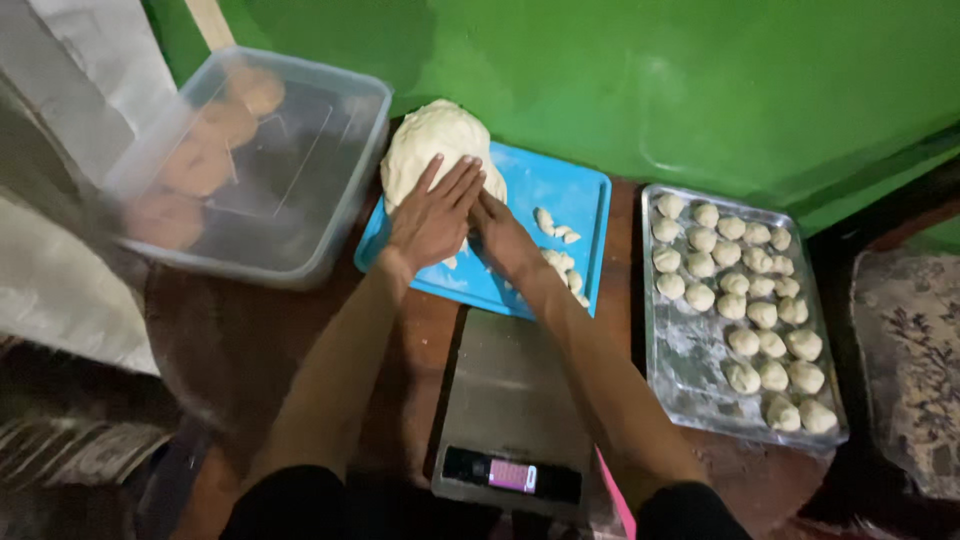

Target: The person portions out dough by hand, weighs each piece on a digital scale, rolls it into a ball between their palms, and places the resulting balls onto a metal tray.

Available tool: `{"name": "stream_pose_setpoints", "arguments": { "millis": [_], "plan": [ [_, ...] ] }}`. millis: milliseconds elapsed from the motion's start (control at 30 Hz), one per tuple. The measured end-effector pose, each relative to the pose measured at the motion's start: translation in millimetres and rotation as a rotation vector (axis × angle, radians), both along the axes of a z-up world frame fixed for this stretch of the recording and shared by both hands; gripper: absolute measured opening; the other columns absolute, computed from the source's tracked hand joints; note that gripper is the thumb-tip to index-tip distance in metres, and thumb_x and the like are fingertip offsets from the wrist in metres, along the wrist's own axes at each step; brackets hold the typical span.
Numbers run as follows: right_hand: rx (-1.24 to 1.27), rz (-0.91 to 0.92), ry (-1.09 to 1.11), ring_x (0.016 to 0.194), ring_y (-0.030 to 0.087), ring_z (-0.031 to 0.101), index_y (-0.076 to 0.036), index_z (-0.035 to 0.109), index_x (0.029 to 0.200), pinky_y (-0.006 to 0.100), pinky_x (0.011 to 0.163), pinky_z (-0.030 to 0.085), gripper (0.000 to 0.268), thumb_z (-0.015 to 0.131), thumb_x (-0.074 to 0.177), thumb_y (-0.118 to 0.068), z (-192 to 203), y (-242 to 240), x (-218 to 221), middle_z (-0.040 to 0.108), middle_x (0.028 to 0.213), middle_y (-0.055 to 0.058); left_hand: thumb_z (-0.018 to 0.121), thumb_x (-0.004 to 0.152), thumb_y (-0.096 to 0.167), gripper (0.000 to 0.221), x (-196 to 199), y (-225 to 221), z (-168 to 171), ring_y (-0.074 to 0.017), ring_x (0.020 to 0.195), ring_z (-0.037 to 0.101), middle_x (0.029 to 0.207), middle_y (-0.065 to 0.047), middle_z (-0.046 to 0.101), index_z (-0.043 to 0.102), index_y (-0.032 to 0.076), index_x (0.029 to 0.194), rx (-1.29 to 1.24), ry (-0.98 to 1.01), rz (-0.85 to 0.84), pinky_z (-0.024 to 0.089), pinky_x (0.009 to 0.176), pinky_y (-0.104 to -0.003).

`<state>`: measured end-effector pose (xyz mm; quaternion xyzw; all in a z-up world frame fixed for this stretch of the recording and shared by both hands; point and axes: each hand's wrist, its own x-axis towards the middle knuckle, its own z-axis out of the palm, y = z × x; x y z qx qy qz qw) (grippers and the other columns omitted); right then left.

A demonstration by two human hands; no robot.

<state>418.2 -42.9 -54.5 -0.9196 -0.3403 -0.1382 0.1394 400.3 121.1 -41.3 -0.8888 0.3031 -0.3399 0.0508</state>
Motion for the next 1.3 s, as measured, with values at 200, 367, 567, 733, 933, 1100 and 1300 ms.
{"name": "stream_pose_setpoints", "arguments": {
  "millis": [200, 367, 567, 733, 933, 1100, 1300],
  "plan": [
    [-0.169, -0.123, -0.026, 0.118, 0.035, 0.063, -0.007, 0.06, 0.125, 0.039, 0.097, 0.062, 0.033, 0.055, 0.094, 0.004, -11, 3, 8, 0.054, 0.137, 0.013, 0.055, 0.091, 0.027, 0.06, 18, 2, -21, -0.0234, 0.153, 0.033, 0.157, -0.012, 0.05, 0.055, 0.003, 0.146, -0.092, 0.003, -0.062, 0.012, 0.133, -0.047],
    [-0.16, -0.153, 0.012, 0.105, 0.037, 0.07, -0.007, 0.064, 0.121, 0.039, 0.081, 0.064, 0.033, 0.054, 0.09, 0.001, -19, 11, 20, 0.066, 0.118, 0.014, 0.052, 0.09, 0.023, 0.054, 21, 3, -25, -0.0229, 0.15, 0.039, 0.152, -0.011, 0.055, 0.06, 0.003, 0.14, -0.153, -0.019, -0.06, 0.016, 0.131, -0.047],
    [0.285, -0.287, 0.583, 0.102, 0.05, 0.066, 0.007, 0.064, 0.115, 0.057, 0.083, 0.055, 0.031, 0.052, 0.093, -0.012, 17, -10, -13, 0.068, 0.107, 0.028, 0.042, 0.097, 0.027, 0.054, 26, 0, -27, -0.0241, 0.15, 0.038, 0.153, -0.011, 0.054, 0.058, 0.003, 0.142, -0.187, 0.041, -0.024, 0.015, 0.133, -0.047],
    [1.373, -0.297, 1.309, 0.051, 0.014, 0.049, -0.002, 0.051, 0.08, 0.025, 0.053, 0.048, 0.022, 0.067, 0.092, -0.009, 10, -45, -38, 0.04, 0.061, 0.003, 0.049, 0.092, 0.029, 0.055, 26, -6, -25, -0.02, 0.151, 0.039, 0.152, -0.007, 0.055, 0.059, 0.006, 0.141, -0.149, 0.049, 0.019, 0.018, 0.131, -0.047],
    [1.604, -0.25, 0.82, 0.084, 0.017, 0.071, 0.003, 0.073, 0.107, 0.033, 0.083, 0.063, 0.018, 0.075, 0.091, -0.006, 35, -54, -81, 0.074, 0.088, 0.012, 0.048, 0.098, 0.003, 0.042, 28, -10, 0, -0.022, 0.144, 0.049, 0.137, -0.003, 0.067, 0.066, 0.011, 0.135, -0.525, 0.45, -0.132, 0.019, 0.131, -0.047],
    [2.263, -0.011, 1.084, 0.1, 0.041, 0.068, 0.01, 0.065, 0.107, 0.054, 0.106, 0.055, 0.02, 0.068, 0.089, 0.005, 100, -57, -105, 0.061, 0.101, 0.019, 0.05, 0.106, 0.035, 0.036, -30, -29, 26, -0.0167, 0.135, 0.056, 0.14, 0.0, 0.065, 0.066, 0.025, 0.137, -1.485, 0.856, -0.323, 0.04, 0.118, -0.036],
    [2.177, 0.246, 1.283, 0.09, 0.032, 0.073, -0.003, 0.068, 0.111, 0.057, 0.093, 0.057, 0.028, 0.061, 0.095, -0.025, 78, -56, -138, 0.073, 0.098, 0.013, 0.085, 0.089, 0.019, 0.053, -114, -114, 69, -0.0215, 0.11, 0.071, 0.119, -0.012, 0.07, 0.063, 0.01, 0.136, -1.767, 0.387, -0.51, 0.058, 0.097, -0.039]
  ]
}}
